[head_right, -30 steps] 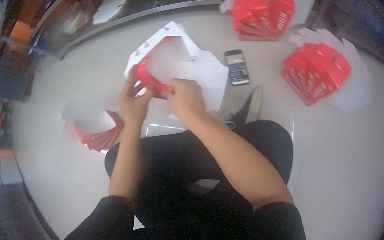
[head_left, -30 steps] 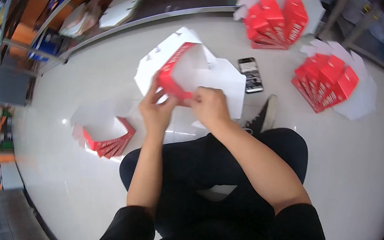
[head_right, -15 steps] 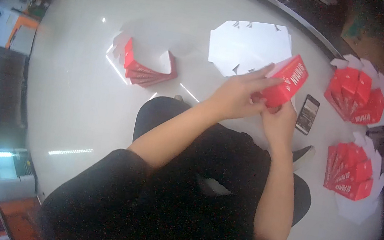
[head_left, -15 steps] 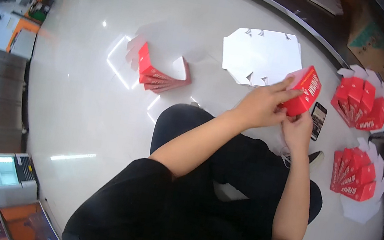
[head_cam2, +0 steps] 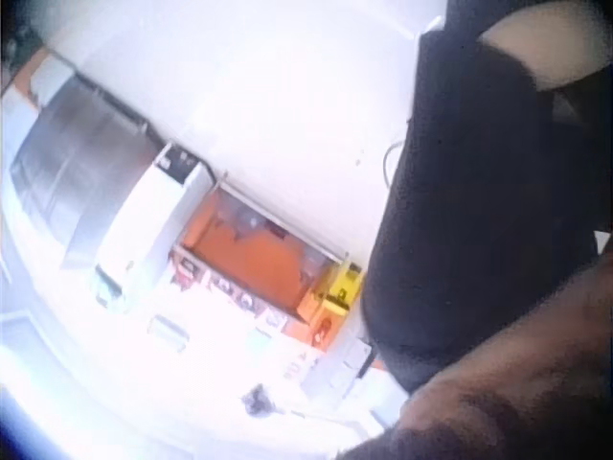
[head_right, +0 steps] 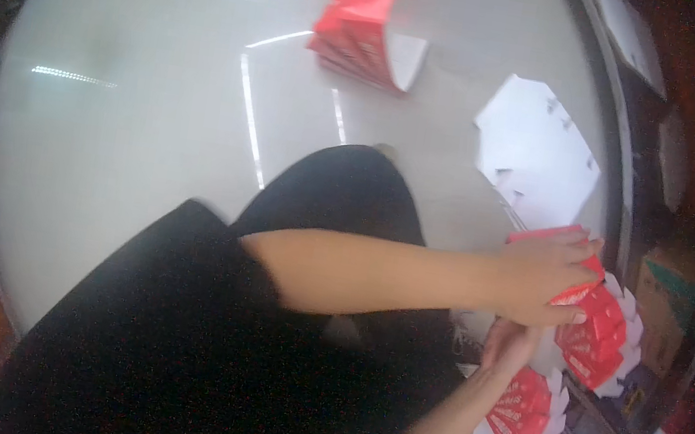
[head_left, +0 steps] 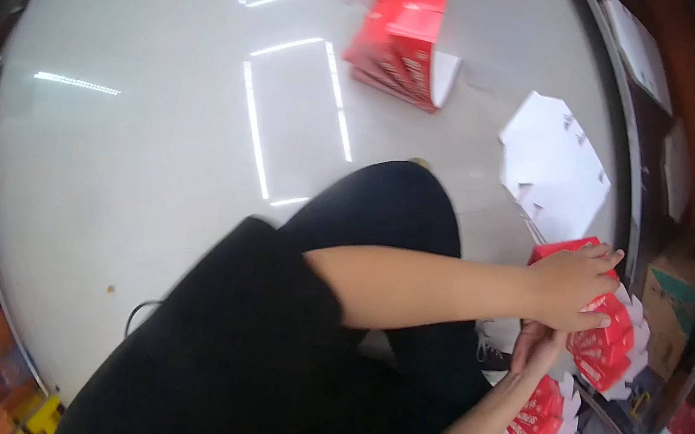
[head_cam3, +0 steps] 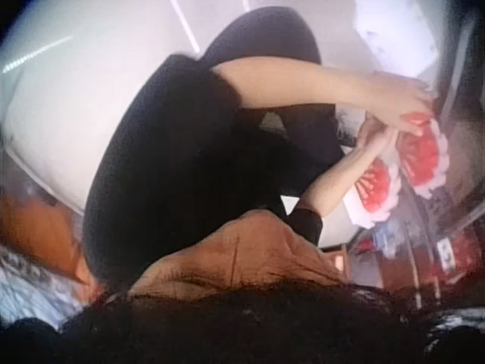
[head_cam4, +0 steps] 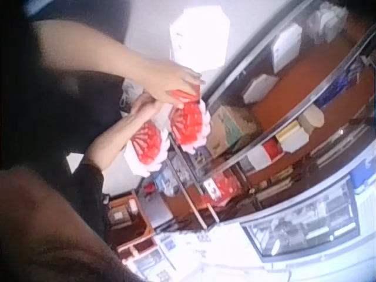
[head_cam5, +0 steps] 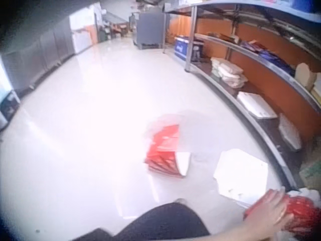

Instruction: The person sits on the floor and assembles small red and white cardboard boxes by folding the flat pieces and tucking the flaps into place. They handle the boxes one by one, stacking the completed ones on the floor.

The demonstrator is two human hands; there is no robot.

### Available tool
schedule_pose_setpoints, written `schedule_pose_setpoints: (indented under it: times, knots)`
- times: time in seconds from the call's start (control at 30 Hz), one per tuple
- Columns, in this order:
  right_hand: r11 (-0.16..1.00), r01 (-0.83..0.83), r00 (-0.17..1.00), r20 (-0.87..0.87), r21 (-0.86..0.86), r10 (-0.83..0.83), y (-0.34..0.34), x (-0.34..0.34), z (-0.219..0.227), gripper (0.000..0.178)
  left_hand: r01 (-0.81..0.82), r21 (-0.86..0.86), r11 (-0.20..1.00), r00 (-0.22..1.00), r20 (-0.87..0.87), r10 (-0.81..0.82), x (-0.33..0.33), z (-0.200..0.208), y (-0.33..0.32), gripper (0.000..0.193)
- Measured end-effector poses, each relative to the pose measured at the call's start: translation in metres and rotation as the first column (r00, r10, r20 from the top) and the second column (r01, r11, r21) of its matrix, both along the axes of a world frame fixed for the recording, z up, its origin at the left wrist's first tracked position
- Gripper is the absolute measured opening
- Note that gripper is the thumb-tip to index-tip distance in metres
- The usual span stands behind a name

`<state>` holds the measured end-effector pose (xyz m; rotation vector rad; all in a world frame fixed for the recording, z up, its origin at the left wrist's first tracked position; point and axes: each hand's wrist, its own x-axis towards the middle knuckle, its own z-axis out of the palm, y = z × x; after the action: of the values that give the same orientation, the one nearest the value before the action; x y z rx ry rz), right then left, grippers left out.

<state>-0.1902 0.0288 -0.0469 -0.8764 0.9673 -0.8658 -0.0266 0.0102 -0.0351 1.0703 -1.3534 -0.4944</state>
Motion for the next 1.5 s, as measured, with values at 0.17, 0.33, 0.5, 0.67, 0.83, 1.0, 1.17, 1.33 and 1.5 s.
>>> schedule_pose_setpoints:
  times: [0.17, 0.33, 0.5, 0.67, 0.83, 1.0, 1.17, 1.33, 1.5]
  knots:
    - [0.966, 0.125, 0.859, -0.463, -0.227, -0.22, -0.003, 0.024, 0.0, 0.043, -0.09, -0.344, 0.935, 0.973, -0.231, 0.009, 0.011, 0.07, 0.014, 0.038]
    - [0.661, -0.237, 0.871, -0.457, -0.712, -0.18, -0.03, 0.137, -0.033, 0.021, -0.167, -0.613, 0.772, 0.965, -0.261, 0.002, 0.028, 0.078, 0.018, 0.035]
    - [0.3, -0.482, 0.849, -0.524, -0.823, -0.073, -0.066, 0.249, -0.068, 0.018, -0.199, -0.593, 0.78, 0.963, -0.266, 0.044, 0.028, 0.069, 0.017, 0.035]
    - [0.073, -0.803, 0.593, -0.783, -0.591, 0.185, -0.081, 0.332, -0.117, 0.044, -0.029, -0.478, 0.878, 0.97, -0.227, -0.091, 0.041, 0.061, 0.015, 0.036]
    - [-0.06, -0.848, 0.525, -0.85, -0.527, 0.041, -0.074, 0.339, -0.114, 0.067, 0.058, -0.388, 0.92, 0.953, -0.254, -0.168, 0.045, 0.054, 0.012, 0.038]
    - [0.189, -0.71, 0.701, -0.707, -0.678, 0.093, -0.076, 0.305, -0.108, 0.062, 0.077, -0.249, 0.965, 0.956, -0.255, -0.142, 0.056, 0.055, 0.011, 0.035]
    - [0.501, -0.397, 0.49, -0.639, -0.769, -0.592, -0.157, 0.176, -0.141, 0.035, 0.243, 0.078, 0.967, 0.97, -0.026, -0.242, 0.059, 0.053, 0.014, 0.032]
    - [0.907, -0.079, -0.149, -0.894, -0.414, -0.422, -0.221, 0.057, -0.15, 0.062, 0.266, 0.108, 0.958, 0.962, 0.032, -0.271, 0.049, 0.045, 0.016, 0.03]
    - [0.984, -0.046, -0.212, -0.961, -0.172, -0.178, -0.237, 0.026, -0.161, 0.086, 0.29, 0.133, 0.948, 0.951, 0.073, -0.302, 0.049, 0.041, 0.018, 0.03]
